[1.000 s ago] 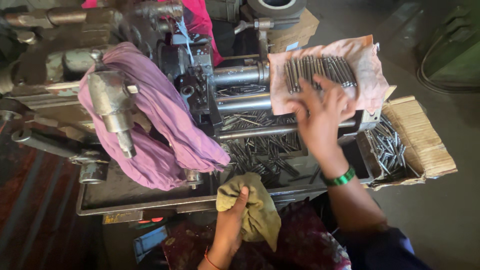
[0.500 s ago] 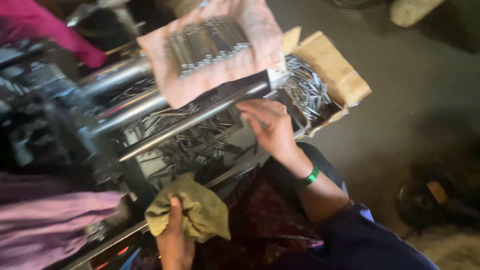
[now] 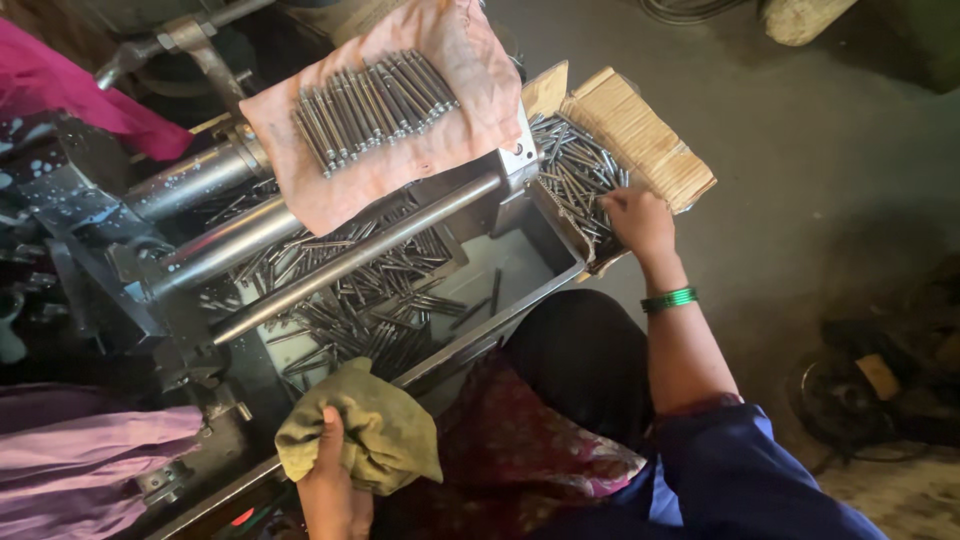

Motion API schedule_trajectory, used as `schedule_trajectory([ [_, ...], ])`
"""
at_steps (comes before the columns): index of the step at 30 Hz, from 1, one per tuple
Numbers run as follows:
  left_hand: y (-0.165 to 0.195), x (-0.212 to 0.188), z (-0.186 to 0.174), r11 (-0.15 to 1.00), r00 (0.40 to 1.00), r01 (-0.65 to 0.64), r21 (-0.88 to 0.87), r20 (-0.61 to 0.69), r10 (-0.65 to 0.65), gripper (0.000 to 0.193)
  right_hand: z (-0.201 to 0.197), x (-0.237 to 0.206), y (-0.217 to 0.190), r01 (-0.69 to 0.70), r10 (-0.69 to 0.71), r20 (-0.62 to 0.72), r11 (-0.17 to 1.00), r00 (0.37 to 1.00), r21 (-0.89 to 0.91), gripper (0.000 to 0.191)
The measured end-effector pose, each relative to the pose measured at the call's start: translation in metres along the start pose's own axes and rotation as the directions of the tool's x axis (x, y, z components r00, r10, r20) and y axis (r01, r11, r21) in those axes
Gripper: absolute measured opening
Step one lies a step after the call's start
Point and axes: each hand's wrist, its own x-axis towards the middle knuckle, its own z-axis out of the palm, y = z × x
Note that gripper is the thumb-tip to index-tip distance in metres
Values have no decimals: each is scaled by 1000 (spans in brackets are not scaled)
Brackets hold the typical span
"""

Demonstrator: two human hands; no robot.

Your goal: The person sits at a machine and wipes metal pins with a cloth, then places the wiped pins in rows on a cloth on the machine bed. They repeatedly take more pins from a tray, wipe them, and arrange the cleaned pins on the cloth.

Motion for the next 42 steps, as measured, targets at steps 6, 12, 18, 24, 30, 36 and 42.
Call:
schedule_trajectory([
  [6,-3,1,1,998,994,44,38,-98,-40,38,13,-3,-3,18,0,150,993,989,-118,21],
  [12,1,-1,4,997,992,65,44,-113,-60,37,0,-14,-13,73,14,300,958,954,-278,23],
  [18,4,-1,9,988,981,112,106,-172,-92,37,-16,-16,-26,150,-40,361,948,932,-281,20],
  [24,-3,2,2,999,995,33,40,-96,-29,37,-21,-20,-22,132,-56,363,973,930,-187,18],
  [30,-4,4,2,997,993,74,28,-97,-71,37,-10,-20,-7,337,-305,212,932,929,-136,18],
  [36,-6,5,2,998,994,59,37,-90,-55,37,1,2,-19,298,-315,45,927,948,226,15],
  [42,-10,9,0,998,995,44,36,-86,-41,35,38,46,-55,432,-435,14,897,900,99,19],
])
